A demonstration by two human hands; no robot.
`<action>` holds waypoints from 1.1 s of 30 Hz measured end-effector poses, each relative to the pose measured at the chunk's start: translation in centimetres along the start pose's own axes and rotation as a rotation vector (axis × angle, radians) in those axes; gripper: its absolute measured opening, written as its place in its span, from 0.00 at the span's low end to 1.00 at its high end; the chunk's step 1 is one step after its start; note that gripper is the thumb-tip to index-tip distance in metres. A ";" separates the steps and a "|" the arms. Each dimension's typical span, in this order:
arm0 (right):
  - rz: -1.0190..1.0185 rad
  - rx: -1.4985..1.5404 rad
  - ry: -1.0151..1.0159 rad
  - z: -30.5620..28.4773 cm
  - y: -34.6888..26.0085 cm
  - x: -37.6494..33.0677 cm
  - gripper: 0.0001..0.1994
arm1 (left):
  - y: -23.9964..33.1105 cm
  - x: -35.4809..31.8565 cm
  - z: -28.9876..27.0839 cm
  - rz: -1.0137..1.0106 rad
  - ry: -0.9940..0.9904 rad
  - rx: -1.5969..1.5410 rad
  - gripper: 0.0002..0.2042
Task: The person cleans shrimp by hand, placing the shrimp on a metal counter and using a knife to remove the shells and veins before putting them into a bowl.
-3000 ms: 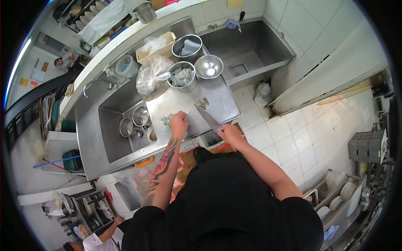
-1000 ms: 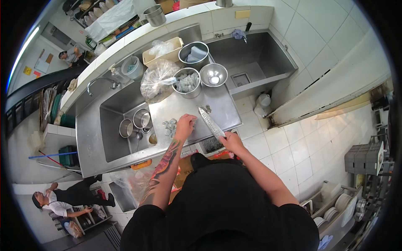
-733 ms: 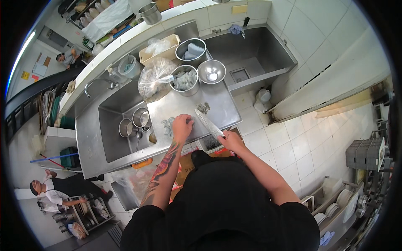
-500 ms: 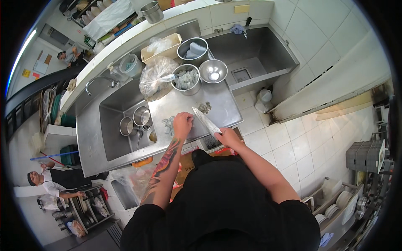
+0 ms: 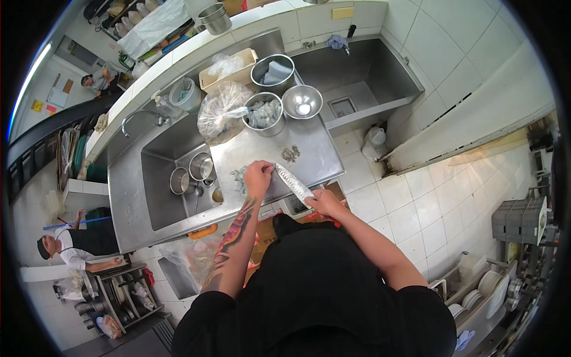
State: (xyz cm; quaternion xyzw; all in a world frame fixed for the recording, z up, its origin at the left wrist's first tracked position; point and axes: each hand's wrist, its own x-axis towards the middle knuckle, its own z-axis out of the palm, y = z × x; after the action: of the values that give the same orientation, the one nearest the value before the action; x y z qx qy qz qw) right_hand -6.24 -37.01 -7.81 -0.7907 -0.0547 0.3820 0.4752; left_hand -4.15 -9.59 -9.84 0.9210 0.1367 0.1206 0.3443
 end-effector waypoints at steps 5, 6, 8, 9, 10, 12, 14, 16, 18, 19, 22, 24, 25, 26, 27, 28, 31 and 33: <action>-0.047 -0.002 0.008 -0.3 -0.5 0.9 0.17 | -0.3 -0.4 0.0 -0.020 -0.007 0.014 0.06; -0.056 -0.004 -0.005 -0.4 -1.0 0.9 0.17 | -0.5 -0.3 0.0 -0.034 -0.015 0.033 0.07; -0.059 0.018 -0.014 -0.1 -0.7 0.9 0.17 | -1.1 -0.2 0.3 -0.061 0.003 0.011 0.08; -0.061 0.041 -0.021 0.2 -0.5 0.9 0.17 | -1.3 -0.1 0.5 -0.088 0.020 -0.013 0.08; -0.064 0.038 -0.018 0.4 0.0 0.7 0.17 | -1.3 -0.1 0.7 -0.084 0.022 -0.016 0.08; -0.073 0.010 -0.038 0.8 1.1 0.7 0.17 | -1.1 -0.2 0.9 -0.108 0.071 -0.044 0.09; -0.028 0.075 -0.057 1.0 1.5 0.6 0.17 | -0.9 -0.6 0.7 -0.089 0.070 -0.028 0.09; 0.019 0.077 -0.062 1.0 1.4 0.7 0.17 | -1.1 -1.0 0.5 -0.070 0.078 -0.008 0.10; -0.105 -0.007 -0.001 1.0 2.1 1.3 0.17 | -1.2 -1.2 0.9 -0.039 0.079 -0.028 0.11; -0.162 -0.058 0.003 0.9 1.7 1.2 0.17 | -1.2 -1.4 0.9 -0.063 0.069 -0.018 0.11; 0.000 0.022 -0.072 0.5 0.5 0.2 0.19 | -1.4 -1.2 1.2 -0.084 0.095 -0.037 0.11; -0.016 0.007 -0.069 0.6 1.2 0.2 0.17 | -1.3 -1.3 1.2 -0.090 0.097 -0.043 0.11; -0.032 -0.006 -0.066 0.6 1.0 0.0 0.15 | -1.3 -1.2 1.2 -0.096 0.098 -0.047 0.11; -0.031 -0.006 -0.067 0.4 0.8 -0.1 0.15 | -1.4 -1.1 1.3 -0.097 0.098 -0.048 0.11; -0.022 -0.028 -0.064 0.1 0.5 -0.3 0.15 | -1.6 -1.0 1.4 -0.101 0.097 -0.052 0.12; -0.013 -0.048 -0.061 -0.2 0.1 -0.4 0.15 | -1.7 -0.9 1.5 -0.104 0.097 -0.056 0.12; 0.019 -0.027 -0.077 -0.5 -0.6 -0.3 0.15 | -2.1 -0.7 1.7 -0.104 0.100 -0.082 0.12; -0.004 -0.039 -0.062 -0.2 -0.2 -0.2 0.17 | -2.3 -0.7 1.9 -0.113 0.106 -0.097 0.12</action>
State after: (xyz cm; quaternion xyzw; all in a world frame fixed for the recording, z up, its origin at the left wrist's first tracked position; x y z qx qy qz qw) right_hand -6.17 -37.17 -7.50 -0.7875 -0.0783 0.4042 0.4587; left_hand -4.60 -9.32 -12.82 0.8863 0.2005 0.1563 0.3871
